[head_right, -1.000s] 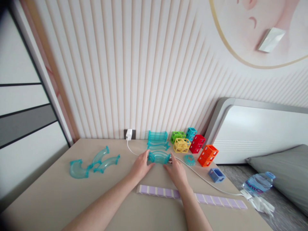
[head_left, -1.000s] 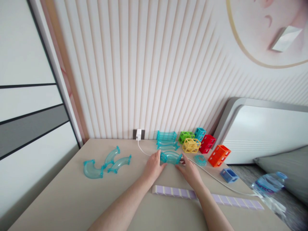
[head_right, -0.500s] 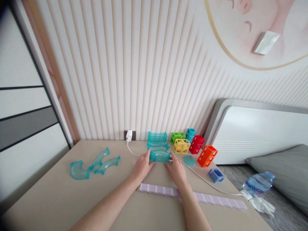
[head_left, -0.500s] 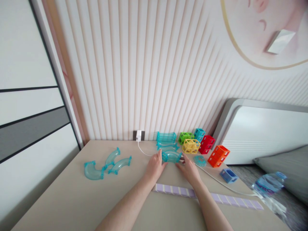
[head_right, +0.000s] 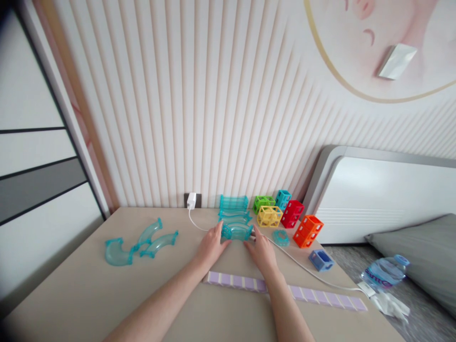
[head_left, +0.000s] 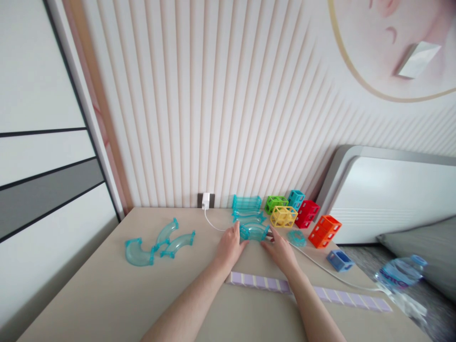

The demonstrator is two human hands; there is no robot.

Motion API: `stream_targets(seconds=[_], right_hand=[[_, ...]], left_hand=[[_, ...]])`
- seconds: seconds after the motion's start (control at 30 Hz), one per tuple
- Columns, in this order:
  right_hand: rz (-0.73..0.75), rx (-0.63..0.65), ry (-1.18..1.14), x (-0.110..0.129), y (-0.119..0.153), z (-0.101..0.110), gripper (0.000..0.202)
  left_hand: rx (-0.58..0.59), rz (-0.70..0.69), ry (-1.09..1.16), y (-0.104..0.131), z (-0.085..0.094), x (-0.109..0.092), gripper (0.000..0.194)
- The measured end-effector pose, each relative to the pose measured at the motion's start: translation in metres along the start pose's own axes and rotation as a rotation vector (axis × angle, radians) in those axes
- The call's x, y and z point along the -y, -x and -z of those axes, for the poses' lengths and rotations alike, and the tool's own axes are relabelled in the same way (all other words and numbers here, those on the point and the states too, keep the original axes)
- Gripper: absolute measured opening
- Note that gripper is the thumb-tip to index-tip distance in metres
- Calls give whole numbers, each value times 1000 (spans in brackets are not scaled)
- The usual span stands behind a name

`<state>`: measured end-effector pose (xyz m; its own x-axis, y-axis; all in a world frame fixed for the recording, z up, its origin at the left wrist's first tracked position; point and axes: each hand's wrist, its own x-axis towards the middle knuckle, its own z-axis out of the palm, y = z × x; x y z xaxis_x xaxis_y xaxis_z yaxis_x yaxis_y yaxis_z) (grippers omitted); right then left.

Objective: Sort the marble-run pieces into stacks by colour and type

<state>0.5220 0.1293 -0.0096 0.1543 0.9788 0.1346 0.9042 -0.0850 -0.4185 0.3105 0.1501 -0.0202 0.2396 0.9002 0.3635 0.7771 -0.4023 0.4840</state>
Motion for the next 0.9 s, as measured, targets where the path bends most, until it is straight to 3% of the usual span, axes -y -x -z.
stream_targets(seconds=[0.37, 0.53, 0.67, 0.83, 0.9], right_hand=[[9, 59, 126, 14, 16, 4, 76], [-20, 50, 190, 30, 33, 19, 67], [90, 6, 254, 45, 72, 26, 48], [401, 39, 90, 50, 123, 19, 43], [462, 8, 65, 46, 134, 17, 38]], left_hand=[[-68, -40, -9, 2, -8, 4, 65], [-147, -84, -5, 7, 1, 9, 49], [-177, -192, -3, 21, 30, 23, 42], [-151, -368, -103, 52, 87, 56, 33], [-147, -377, -181, 63, 111, 74, 31]])
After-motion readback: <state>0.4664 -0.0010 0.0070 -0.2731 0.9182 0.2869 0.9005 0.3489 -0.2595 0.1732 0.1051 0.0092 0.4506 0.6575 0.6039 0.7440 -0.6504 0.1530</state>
